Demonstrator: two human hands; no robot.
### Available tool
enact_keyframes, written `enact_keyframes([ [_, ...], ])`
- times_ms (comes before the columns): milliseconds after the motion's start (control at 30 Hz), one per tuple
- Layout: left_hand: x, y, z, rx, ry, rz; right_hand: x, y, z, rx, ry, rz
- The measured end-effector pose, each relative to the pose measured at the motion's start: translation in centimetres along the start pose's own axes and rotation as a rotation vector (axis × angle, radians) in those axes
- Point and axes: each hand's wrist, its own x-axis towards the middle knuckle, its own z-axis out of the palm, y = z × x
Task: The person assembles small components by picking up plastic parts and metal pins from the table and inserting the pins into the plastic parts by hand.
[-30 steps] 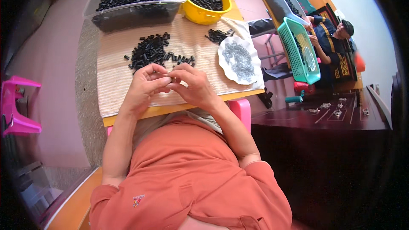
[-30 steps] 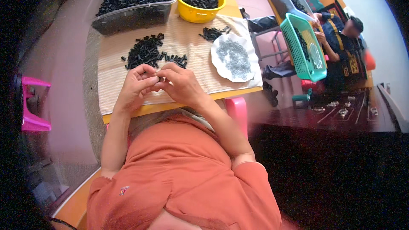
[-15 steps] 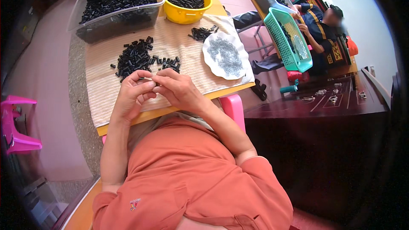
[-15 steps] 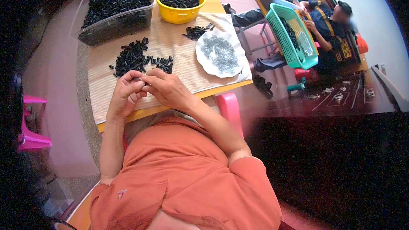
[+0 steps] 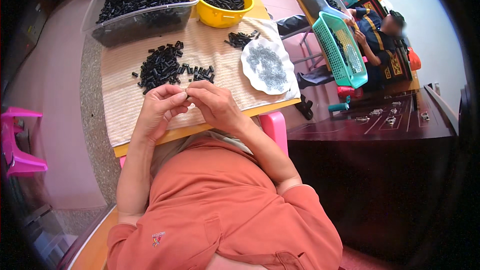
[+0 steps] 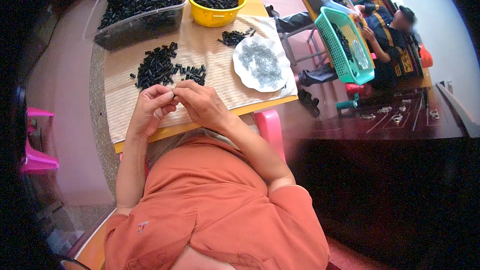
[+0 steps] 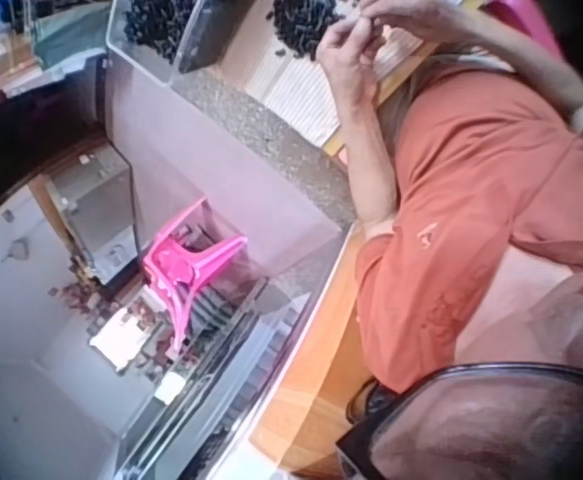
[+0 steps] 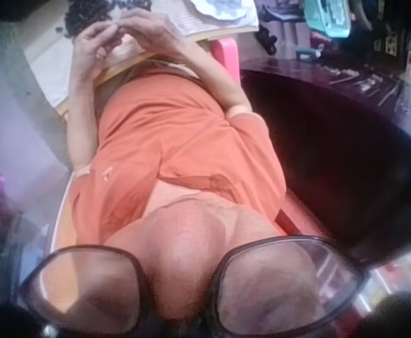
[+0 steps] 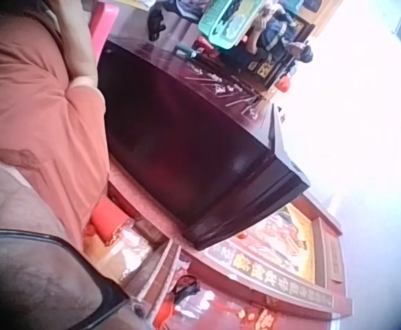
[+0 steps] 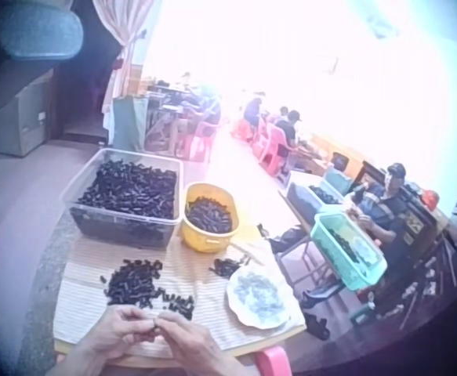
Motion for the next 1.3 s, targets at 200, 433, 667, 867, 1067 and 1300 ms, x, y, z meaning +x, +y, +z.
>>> enact_keyframes([
  [200,-0.2,0.3,0.5,-0.007,0.003,-0.018,-0.1,0.2,0.1,0.098,0.08,0.049],
  [433,-0.2,0.3,0.5,-0.028,-0.003,-0.034,-0.4,0.1,0.2,0.116,0.048,0.074],
  [667,-0.4,0.1,0.7,0.021,0.008,-0.038,-0.5,-1.2,-2.3,-0.156,-0.12,0.017],
  [867,-0.4,0.1,1.3,0.08,0.027,-0.034,-1.8,2.7,-9.1,-0.572,-0.055,0.311],
  [1067,-0.2,-0.3,1.4,0.126,0.04,-0.016,-2.1,5.9,-13.2,-0.861,-0.222,0.479],
  [1300,-0.2,-0.4,1.4,0.133,0.065,0.011,-1.7,7.1,-13.0,-0.847,-0.272,0.479],
])
